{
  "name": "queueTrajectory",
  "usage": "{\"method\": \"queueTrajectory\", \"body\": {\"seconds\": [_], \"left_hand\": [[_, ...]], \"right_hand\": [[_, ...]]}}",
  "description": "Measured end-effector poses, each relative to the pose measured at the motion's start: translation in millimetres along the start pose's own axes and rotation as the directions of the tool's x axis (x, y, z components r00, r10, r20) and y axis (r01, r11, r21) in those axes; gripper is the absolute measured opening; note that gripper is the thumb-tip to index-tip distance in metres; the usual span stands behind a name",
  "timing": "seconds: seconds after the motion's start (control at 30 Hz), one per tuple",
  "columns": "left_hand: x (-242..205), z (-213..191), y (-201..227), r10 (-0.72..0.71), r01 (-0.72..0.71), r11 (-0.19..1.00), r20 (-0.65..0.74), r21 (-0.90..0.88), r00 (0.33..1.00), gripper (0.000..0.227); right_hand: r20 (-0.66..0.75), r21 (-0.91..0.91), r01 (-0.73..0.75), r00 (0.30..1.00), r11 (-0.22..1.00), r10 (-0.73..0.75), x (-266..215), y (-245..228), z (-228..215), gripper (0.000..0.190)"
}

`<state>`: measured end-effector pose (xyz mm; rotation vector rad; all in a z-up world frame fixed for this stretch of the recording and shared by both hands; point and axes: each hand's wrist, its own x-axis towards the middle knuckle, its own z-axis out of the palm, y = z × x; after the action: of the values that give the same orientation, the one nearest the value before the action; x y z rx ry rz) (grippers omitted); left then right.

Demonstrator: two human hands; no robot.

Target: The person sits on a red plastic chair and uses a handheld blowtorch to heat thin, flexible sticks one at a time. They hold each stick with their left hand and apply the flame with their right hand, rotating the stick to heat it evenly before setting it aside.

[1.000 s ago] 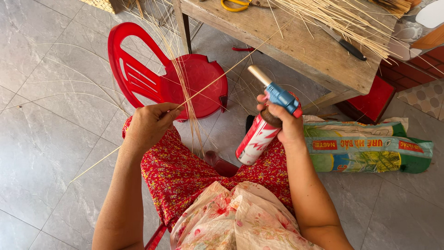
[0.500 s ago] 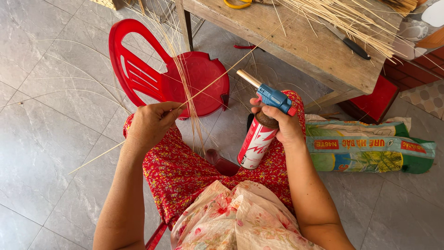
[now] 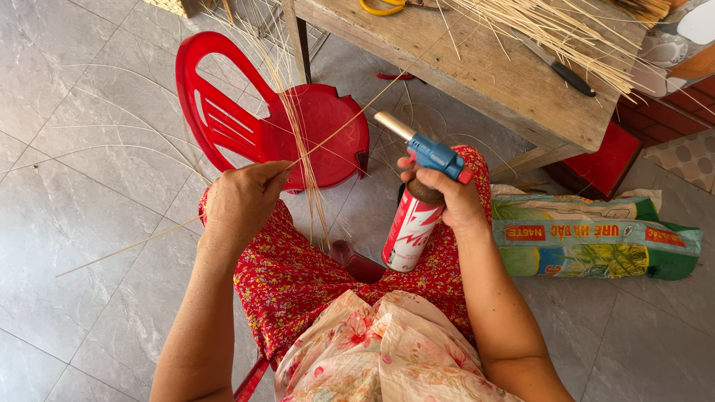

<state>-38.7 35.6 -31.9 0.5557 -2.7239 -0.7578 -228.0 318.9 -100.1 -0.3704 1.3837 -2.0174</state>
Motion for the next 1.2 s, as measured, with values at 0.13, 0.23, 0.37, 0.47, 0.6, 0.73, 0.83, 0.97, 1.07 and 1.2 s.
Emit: {"method": "queueTrajectory", "body": {"seconds": [0.13,0.23,0.37,0.47,0.6,0.73,0.83,0.97,1.07,1.2], "left_hand": [[0,0,-1,0.031,-0.031,1.000,-0.014,-0.004,0.999,0.019],[0,0,0,-0.009,0.009,1.000,-0.004,-0.014,1.000,0.019],[1,4,3,-0.045,0.046,0.999,0.019,-0.022,0.999,0.020],[2,14,3,0.005,-0.005,1.000,-0.019,-0.005,1.000,0.020],[3,32,9,-0.009,0.013,0.998,0.055,-0.066,0.998,0.021],[-3,46,20,0.056,-0.052,0.992,0.029,-0.112,0.998,0.021],[-5,49,28,0.066,-0.059,0.990,0.049,-0.126,0.997,0.022],[-6,40,31,0.135,-0.128,0.978,0.033,-0.163,0.990,0.024],[-1,17,22,0.180,-0.150,0.973,0.169,-0.177,0.969,0.032],[-4,-14,3,0.020,0.026,0.977,0.215,-0.212,0.976,0.027]], "right_hand": [[0.001,0.007,-0.015,1.000,1.000,0.015,-2,5,3,0.045],[-0.069,0.034,0.028,0.997,0.999,-0.026,0,1,2,0.045],[-0.121,0.028,0.096,0.988,0.995,-0.092,-4,-7,6,0.046],[0.007,0.073,0.122,0.992,0.990,-0.123,-10,-8,16,0.049],[0.134,0.034,0.042,0.990,0.999,-0.046,-18,5,38,0.055],[0.168,0.100,-0.077,0.984,0.992,0.059,-13,19,55,0.056],[0.153,0.105,-0.058,0.987,0.993,0.041,-6,19,68,0.056],[0.126,0.090,0.032,0.991,0.995,-0.044,5,12,77,0.053],[0.107,0.089,0.075,0.991,0.993,-0.084,12,6,73,0.053],[0.096,0.093,0.101,0.989,0.991,-0.110,17,-4,63,0.053]]}}
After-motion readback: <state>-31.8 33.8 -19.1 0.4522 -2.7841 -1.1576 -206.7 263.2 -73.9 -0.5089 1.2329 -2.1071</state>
